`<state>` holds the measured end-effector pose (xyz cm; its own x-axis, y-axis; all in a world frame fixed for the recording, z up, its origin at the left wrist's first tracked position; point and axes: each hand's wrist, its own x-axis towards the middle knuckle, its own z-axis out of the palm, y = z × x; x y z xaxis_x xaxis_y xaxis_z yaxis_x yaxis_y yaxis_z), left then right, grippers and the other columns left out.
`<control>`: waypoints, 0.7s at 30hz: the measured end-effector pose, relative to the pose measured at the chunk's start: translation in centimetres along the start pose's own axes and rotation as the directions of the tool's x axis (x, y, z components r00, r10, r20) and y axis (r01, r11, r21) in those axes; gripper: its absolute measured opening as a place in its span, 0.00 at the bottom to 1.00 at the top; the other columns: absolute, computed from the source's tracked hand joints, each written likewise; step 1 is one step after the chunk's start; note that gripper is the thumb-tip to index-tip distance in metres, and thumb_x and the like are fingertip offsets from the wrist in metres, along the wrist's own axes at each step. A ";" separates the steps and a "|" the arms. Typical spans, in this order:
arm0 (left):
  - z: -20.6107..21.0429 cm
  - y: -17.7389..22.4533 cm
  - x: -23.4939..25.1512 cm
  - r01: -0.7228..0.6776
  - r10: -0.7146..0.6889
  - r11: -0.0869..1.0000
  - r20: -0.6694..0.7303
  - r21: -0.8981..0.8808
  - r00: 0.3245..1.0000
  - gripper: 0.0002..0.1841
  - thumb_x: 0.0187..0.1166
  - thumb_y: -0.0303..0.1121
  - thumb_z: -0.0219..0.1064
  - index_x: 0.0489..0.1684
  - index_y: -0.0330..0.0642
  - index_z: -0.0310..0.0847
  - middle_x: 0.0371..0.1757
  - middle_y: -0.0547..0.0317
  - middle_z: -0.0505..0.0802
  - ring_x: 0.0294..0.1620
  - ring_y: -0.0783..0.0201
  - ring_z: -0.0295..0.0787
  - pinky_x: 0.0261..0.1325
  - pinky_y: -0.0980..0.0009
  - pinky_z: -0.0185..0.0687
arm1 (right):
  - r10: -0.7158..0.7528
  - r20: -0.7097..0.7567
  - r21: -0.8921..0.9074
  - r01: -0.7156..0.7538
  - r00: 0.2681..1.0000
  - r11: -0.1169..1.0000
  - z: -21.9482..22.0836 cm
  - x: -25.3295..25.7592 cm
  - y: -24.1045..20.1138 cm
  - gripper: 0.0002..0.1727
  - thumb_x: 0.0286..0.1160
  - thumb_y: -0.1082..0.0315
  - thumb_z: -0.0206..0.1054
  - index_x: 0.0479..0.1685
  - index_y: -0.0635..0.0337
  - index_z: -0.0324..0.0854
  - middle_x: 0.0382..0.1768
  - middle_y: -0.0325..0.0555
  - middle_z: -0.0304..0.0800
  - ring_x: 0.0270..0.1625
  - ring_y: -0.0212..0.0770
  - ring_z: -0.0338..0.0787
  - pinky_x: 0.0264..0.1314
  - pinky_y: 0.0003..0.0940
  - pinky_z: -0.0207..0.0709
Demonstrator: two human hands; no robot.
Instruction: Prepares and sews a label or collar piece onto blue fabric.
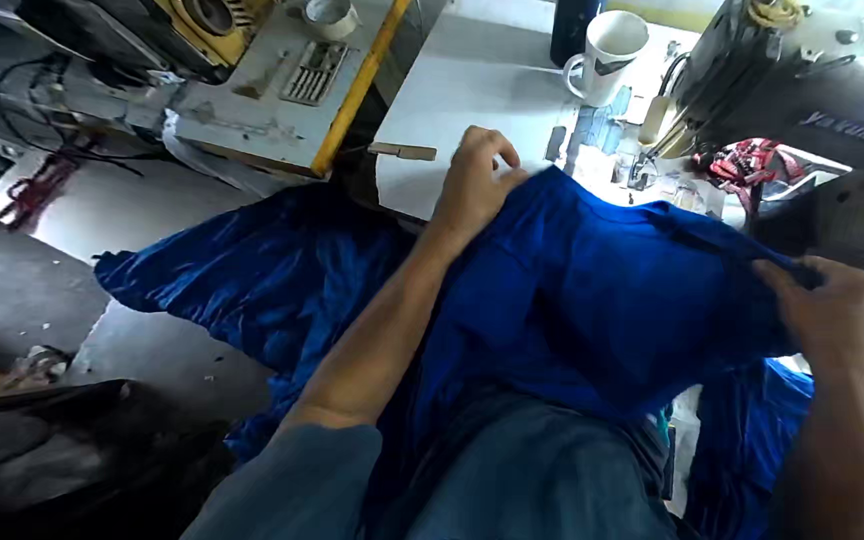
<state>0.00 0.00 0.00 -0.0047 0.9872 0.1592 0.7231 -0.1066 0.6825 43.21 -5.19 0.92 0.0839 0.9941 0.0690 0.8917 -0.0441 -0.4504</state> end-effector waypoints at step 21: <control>1.9 1.1 -2.1 0.204 -0.238 0.968 0.267 0.149 0.934 0.16 0.73 0.45 0.79 0.42 0.41 0.87 0.49 0.49 0.86 0.49 0.53 0.85 0.53 0.49 0.84 | -0.126 -0.092 -0.146 0.111 0.988 0.983 5.7 1.8 -3.0 0.16 0.89 0.57 0.61 0.56 0.57 0.90 0.56 0.61 0.90 0.49 0.68 0.91 0.42 0.71 0.78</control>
<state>2.07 -1.93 -0.92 0.0081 0.9789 -0.2041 0.8015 0.1157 0.5867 38.14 -2.67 -2.62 0.0119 0.9783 0.2071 0.9510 0.0529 -0.3047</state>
